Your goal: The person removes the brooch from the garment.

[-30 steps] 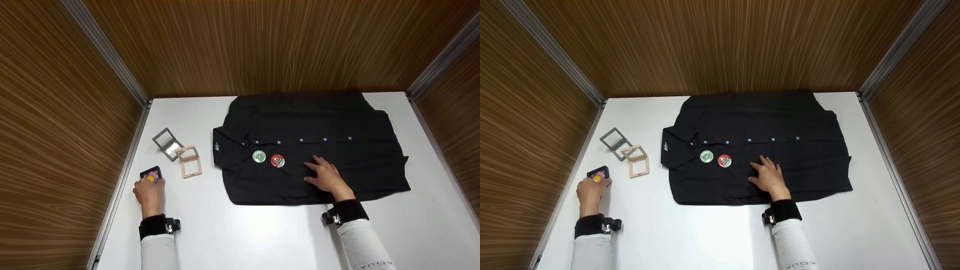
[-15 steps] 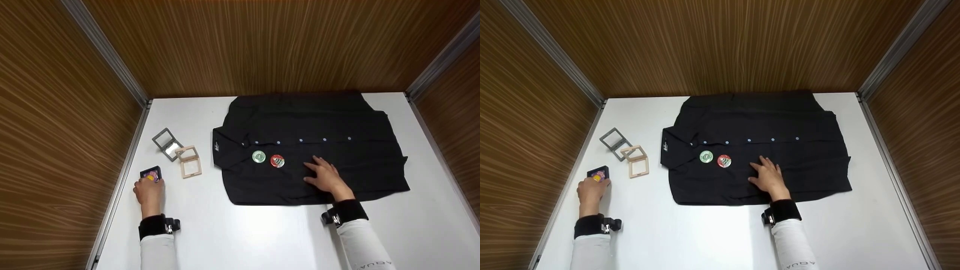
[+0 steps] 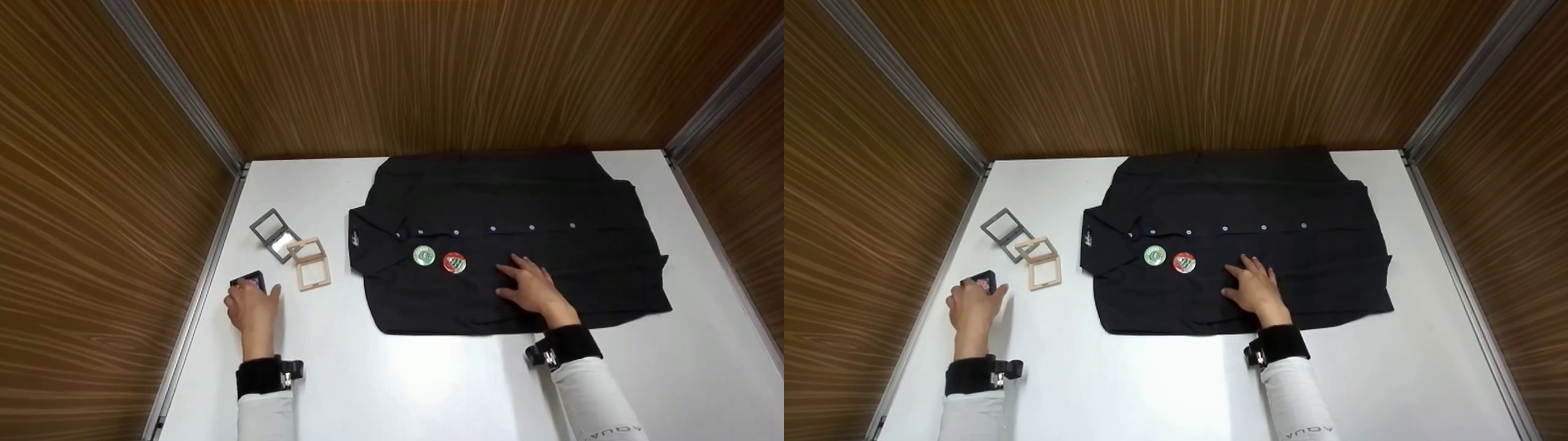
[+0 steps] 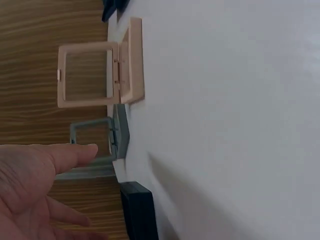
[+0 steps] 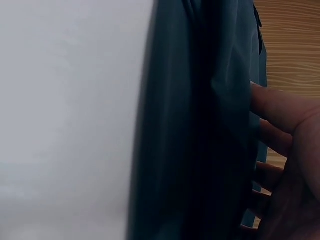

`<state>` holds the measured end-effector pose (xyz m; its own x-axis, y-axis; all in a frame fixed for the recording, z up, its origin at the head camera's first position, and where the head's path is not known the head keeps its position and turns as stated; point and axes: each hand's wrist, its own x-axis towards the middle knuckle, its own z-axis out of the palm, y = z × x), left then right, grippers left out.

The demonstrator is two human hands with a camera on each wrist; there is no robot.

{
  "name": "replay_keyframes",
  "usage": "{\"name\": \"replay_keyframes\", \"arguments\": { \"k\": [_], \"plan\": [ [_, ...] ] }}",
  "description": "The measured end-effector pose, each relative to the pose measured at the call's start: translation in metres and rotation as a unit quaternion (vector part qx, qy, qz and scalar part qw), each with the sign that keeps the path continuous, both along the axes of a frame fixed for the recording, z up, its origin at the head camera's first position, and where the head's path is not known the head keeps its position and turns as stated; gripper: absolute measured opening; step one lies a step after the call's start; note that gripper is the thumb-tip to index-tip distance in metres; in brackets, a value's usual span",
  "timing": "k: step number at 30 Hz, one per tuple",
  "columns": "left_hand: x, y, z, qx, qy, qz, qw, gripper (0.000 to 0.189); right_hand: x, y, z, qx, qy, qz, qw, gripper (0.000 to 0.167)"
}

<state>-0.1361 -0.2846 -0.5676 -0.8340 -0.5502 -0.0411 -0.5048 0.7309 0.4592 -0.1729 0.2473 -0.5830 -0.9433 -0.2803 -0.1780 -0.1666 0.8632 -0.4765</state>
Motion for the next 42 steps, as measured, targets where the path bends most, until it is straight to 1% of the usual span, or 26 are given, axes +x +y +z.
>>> {"name": "replay_keyframes", "arguments": {
  "k": [3, 5, 8, 10, 12, 14, 19, 22, 25, 28, 30, 33, 37, 42],
  "plan": [
    [-0.002, 0.017, 0.008, -0.024, 0.005, -0.034, 0.9991, 0.077, 0.0, -0.001, 0.001, 0.0, 0.001, 0.001, 1.0, 0.056],
    [-0.003, 0.03, 0.012, -0.03, 0.009, -0.059, 0.9978, 0.078, -0.001, -0.003, 0.002, -0.002, 0.003, -0.001, 1.0, 0.056],
    [-0.005, 0.051, 0.015, -0.03, 0.026, -0.096, 0.9946, 0.076, -0.001, -0.005, 0.003, -0.009, 0.006, -0.001, 0.9999, 0.056],
    [-0.005, 0.067, 0.015, -0.026, 0.047, -0.119, 0.9915, 0.073, -0.001, -0.007, 0.003, -0.016, 0.01, 0.002, 0.9998, 0.056],
    [-0.006, 0.084, 0.014, -0.024, 0.069, -0.144, 0.9869, 0.071, -0.002, -0.009, 0.004, -0.022, 0.012, 0.007, 0.9997, 0.056],
    [-0.006, 0.101, 0.014, -0.024, 0.082, -0.167, 0.9823, 0.068, -0.003, -0.011, 0.004, -0.026, 0.015, 0.012, 0.9995, 0.056],
    [-0.01, 0.14, 0.013, -0.033, 0.096, -0.225, 0.9692, 0.063, -0.005, -0.019, 0.005, -0.031, 0.021, 0.02, 0.9991, 0.055],
    [-0.013, 0.16, 0.011, -0.047, 0.101, -0.268, 0.9569, 0.06, -0.005, -0.024, 0.006, -0.024, 0.023, 0.026, 0.9991, 0.054],
    [-0.016, 0.176, 0.007, -0.064, 0.089, -0.317, 0.9422, 0.056, -0.006, -0.03, 0.006, -0.008, 0.027, 0.03, 0.9991, 0.054],
    [-0.021, 0.189, 0.002, -0.079, 0.061, -0.358, 0.9283, 0.054, -0.009, -0.034, 0.006, 0.01, 0.031, 0.025, 0.9991, 0.054],
    [-0.024, 0.196, -0.001, -0.085, 0.042, -0.379, 0.9204, 0.053, -0.011, -0.037, 0.005, 0.025, 0.033, 0.02, 0.9989, 0.054],
    [-0.03, 0.206, -0.005, -0.092, 0.018, -0.4, 0.9119, 0.053, -0.014, -0.04, 0.005, 0.047, 0.024, 0.014, 0.9985, 0.056],
    [-0.036, 0.214, -0.009, -0.102, -0.007, -0.419, 0.9023, 0.054, -0.019, -0.043, 0.005, 0.073, 0.003, 0.013, 0.9972, 0.061],
    [-0.04, 0.218, -0.015, -0.112, -0.053, -0.437, 0.891, 0.063, -0.022, -0.043, 0.004, 0.092, -0.011, 0.019, 0.9955, 0.065]
  ]
}}
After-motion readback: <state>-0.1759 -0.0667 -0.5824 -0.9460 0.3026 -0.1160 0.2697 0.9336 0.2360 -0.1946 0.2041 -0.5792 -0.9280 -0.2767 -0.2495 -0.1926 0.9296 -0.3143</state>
